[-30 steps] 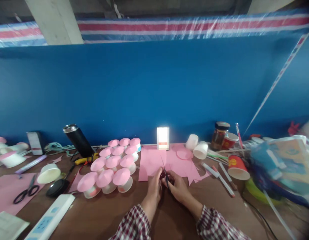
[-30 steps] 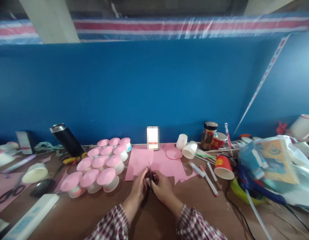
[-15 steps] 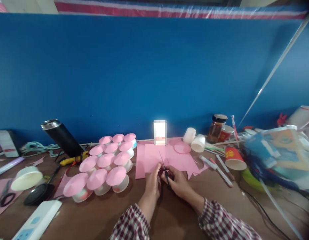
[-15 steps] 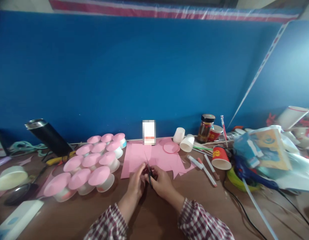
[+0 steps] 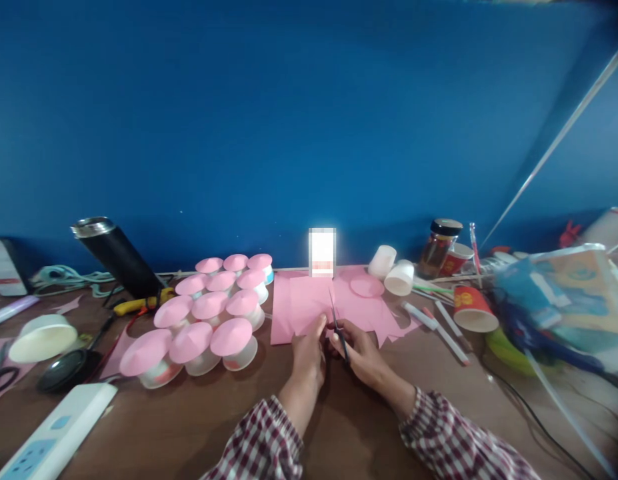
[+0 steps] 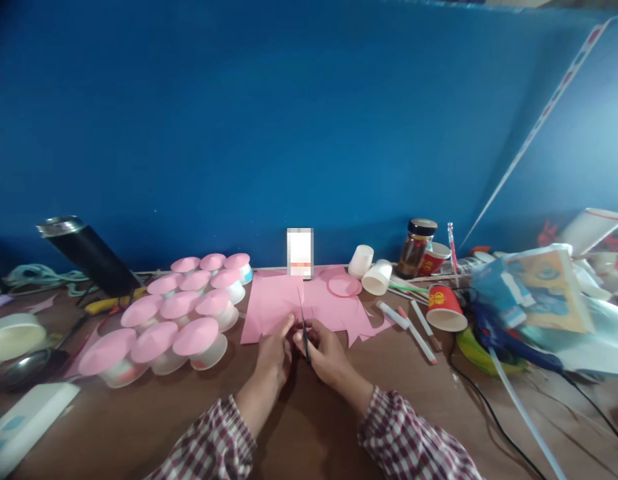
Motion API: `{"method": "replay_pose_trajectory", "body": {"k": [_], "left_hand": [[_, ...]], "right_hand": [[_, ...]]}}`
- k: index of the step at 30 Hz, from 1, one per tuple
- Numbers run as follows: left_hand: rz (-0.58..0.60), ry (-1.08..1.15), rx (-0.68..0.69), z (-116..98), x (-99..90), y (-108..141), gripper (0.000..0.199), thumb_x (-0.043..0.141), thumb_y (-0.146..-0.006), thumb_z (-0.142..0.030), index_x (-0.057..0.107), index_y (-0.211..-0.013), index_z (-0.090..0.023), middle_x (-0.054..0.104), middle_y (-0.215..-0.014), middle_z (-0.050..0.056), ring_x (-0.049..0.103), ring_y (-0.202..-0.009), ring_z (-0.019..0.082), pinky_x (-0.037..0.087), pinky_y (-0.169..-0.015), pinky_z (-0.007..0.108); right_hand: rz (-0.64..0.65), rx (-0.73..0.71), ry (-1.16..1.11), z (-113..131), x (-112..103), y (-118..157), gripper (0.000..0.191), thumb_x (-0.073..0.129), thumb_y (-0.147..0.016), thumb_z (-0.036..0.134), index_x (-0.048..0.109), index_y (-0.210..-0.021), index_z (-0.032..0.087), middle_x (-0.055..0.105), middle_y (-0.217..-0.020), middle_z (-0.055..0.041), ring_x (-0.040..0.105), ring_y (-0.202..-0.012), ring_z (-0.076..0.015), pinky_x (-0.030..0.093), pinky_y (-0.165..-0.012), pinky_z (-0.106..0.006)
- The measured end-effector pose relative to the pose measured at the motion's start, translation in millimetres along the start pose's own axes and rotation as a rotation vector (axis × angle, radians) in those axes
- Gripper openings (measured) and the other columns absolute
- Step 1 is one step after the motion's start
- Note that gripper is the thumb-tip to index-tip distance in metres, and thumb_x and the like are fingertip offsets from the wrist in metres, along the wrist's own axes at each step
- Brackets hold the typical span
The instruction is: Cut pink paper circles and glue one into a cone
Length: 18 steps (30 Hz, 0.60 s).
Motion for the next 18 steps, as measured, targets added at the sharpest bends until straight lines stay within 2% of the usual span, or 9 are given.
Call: {"method": "replay_pose_trajectory", "body": {"k": [9,15,18], "left_hand": [[0.003,0.042,-0.018,1.1,0.7,0.8,0.027,0.079,-0.057,-0.031,0.065,-0.067,-0.010,0.063,-0.059,0.004,0.059,-0.048,0.016,0.044,-0.045,0.026],[0.004,-0.011,-0.029,-1.2,3.3,4.4,0.028,0.077,-0.058,-0.033,0.065,-0.065,-0.009,0.060,-0.053,0.003,0.051,-0.039,0.012,0.037,-0.038,0.024],[-0.019,-0.021,-0.033,-1.9,4.0,6.6,0.030,0.079,-0.055,-0.034,0.064,-0.064,-0.010,0.058,-0.050,0.002,0.052,-0.040,0.012,0.038,-0.039,0.024]], "right_hand": [[-0.014,-0.040,0.013,-3.0,1.1,-0.1,0.035,0.056,-0.086,0.048,0.060,-0.102,0.017,0.060,-0.072,-0.0003,0.054,-0.063,-0.0135,0.043,-0.057,-0.022],[-0.011,-0.031,0.036,-3.6,0.1,-0.3,0.036,0.055,-0.087,0.048,0.060,-0.103,0.016,0.058,-0.070,-0.0002,0.053,-0.062,-0.0131,0.044,-0.056,-0.023],[-0.015,-0.018,0.056,-4.9,-0.1,-0.8,0.038,0.053,-0.087,0.050,0.060,-0.104,0.016,0.059,-0.072,-0.0010,0.054,-0.063,-0.0140,0.045,-0.058,-0.024]]}}
Point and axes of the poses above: each hand's wrist, its own y-axis away from the middle knuckle, its own x-axis out of the palm, z = x × y, the point moved 2 cm from there along -y, towards the middle knuckle
